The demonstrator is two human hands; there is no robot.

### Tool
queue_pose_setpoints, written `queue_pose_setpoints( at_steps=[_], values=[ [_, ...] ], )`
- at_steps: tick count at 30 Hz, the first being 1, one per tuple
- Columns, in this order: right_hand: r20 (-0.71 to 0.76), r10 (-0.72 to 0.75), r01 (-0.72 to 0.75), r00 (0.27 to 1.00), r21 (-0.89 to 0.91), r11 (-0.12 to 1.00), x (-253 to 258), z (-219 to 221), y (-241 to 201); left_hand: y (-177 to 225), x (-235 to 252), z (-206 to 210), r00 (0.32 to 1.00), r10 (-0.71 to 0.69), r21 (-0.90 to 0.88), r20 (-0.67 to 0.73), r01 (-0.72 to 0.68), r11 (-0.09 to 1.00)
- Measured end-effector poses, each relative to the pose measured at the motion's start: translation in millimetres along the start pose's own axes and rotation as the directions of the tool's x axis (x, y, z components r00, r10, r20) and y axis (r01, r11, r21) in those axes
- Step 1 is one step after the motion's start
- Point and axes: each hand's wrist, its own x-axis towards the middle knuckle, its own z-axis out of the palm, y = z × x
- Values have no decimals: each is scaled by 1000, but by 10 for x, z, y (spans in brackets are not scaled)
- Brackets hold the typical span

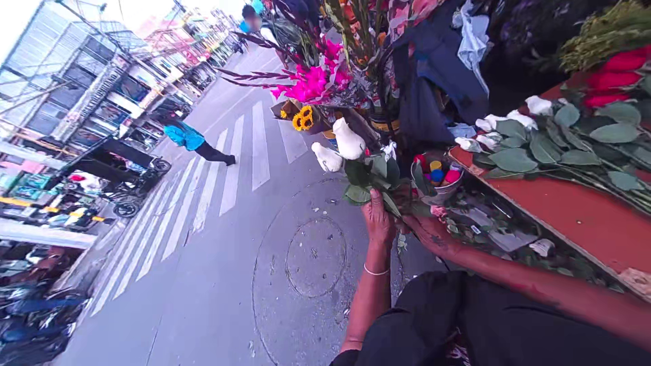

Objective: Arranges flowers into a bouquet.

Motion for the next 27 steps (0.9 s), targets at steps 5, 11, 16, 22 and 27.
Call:
queue_pose_setpoints(
  at_steps=[5, 11, 16, 22, 27],
  values=[
    [-129, 7, -5, 992, 15, 1000, -213, -95, 64, -163, -153, 116, 991, -83, -69, 106, 91, 993],
    [-119, -1, -21, 993, -186, 982, -378, -362, 95, -282, -275, 451, 996, -76, -29, 56, 78, 997],
    [102, -69, 109, 992, -470, 876, -410, -1247, 18, -443, -236, 415, 997, 6, 53, -81, -1, 999],
    [-549, -8, -467, 836, -718, 517, -830, -3098, -205, -440, -138, 332, 988, 129, 199, -86, -110, 974],
    [-659, 234, -698, 715, -656, 286, -1119, -3790, 171, -502, -134, 621, 975, 156, 328, -157, -98, 940]
  ],
)
